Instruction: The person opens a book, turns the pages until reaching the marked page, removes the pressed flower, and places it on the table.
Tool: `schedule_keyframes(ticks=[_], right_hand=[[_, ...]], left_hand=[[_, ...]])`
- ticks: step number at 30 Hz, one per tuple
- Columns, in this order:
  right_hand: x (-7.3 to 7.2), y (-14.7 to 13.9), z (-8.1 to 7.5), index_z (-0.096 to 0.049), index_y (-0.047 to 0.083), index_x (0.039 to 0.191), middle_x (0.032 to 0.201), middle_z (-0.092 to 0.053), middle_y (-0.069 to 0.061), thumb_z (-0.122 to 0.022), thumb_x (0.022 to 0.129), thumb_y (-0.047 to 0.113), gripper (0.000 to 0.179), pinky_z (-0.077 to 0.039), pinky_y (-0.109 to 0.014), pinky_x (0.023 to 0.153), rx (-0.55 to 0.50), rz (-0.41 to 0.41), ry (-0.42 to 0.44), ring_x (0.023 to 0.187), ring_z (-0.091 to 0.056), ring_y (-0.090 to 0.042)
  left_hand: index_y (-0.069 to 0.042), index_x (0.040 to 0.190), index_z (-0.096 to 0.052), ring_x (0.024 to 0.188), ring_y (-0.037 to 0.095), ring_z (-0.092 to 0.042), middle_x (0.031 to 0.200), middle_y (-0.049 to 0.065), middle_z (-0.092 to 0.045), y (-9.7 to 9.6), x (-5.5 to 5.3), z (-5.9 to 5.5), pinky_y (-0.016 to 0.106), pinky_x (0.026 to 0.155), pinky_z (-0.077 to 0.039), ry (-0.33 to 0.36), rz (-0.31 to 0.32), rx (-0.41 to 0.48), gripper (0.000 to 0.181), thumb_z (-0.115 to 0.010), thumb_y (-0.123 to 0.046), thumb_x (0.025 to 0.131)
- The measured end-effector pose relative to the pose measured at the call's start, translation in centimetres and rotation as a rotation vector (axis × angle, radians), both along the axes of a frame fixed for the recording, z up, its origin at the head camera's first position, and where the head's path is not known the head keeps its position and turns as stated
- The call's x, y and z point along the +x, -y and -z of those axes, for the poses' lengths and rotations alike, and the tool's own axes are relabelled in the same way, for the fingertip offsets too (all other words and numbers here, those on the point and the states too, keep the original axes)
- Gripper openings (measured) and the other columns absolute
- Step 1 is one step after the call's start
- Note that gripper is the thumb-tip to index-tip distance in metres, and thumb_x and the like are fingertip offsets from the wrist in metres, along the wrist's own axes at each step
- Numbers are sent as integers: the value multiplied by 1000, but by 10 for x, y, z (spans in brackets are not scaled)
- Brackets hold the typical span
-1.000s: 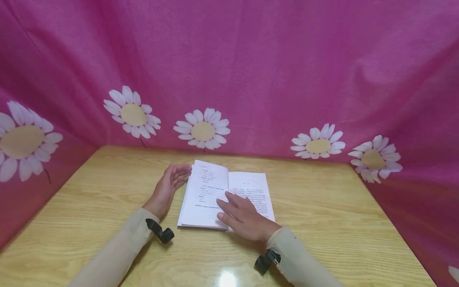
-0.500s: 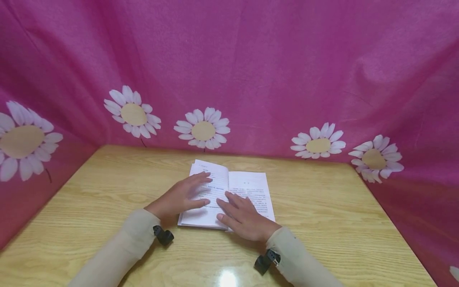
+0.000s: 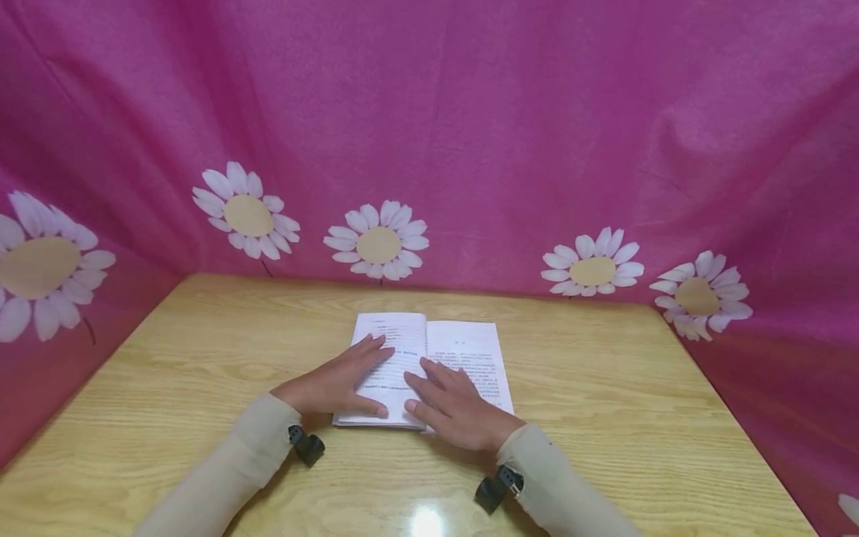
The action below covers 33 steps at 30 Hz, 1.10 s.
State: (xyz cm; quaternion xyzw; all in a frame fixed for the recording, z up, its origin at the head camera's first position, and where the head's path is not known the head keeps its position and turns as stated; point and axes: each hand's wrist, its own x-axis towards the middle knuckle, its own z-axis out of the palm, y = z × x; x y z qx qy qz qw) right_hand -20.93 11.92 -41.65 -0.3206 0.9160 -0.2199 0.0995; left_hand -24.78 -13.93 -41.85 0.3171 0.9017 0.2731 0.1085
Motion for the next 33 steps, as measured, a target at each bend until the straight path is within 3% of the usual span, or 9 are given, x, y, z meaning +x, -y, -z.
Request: schedule_keyframes(ticks=[12,18,23,28,33], right_hand=[[-4,-5,-6,-29,22,153,161,-17,-7,-27,100,59,64,-14,-52,116,-79,42,43,146,-14,-24],[-14,-19,-17,-33,21,152,159,-21,-8,-31,99,60,66,-18,-52,115,-161,135,65,146,-17,-25],[-25,-38,-20,-35,18,151,157,-27,-10,-37,98,59,67,-18,-50,116,-241,207,83,145,-21,-26],[-36,-58,-18,-34,19,150,155,-32,-5,-46,93,62,73,-21,-51,115,-289,293,121,143,-25,-26],[-45,-75,-8,-30,20,152,157,-27,-3,-59,88,59,80,-18,-55,115,-283,347,162,145,-19,-28]], left_hand=[[-17,154,-23,148,28,-1,162,5,-9,3,-1,6,54,117,-7,63,-38,-70,106,-74,-61,73],[-20,155,-23,148,27,-1,162,4,-9,7,-2,10,50,118,-4,69,-35,-67,104,-72,-62,74],[-27,155,-22,148,21,1,162,-1,-5,10,-2,12,47,118,-1,116,-57,-56,104,-72,-64,72],[-26,155,-21,148,21,2,162,-1,-4,11,-4,13,48,118,-1,86,-31,-46,103,-70,-65,73],[-26,155,-21,148,22,3,162,-1,-4,12,-5,15,49,118,-1,74,-34,-44,103,-69,-66,74]])
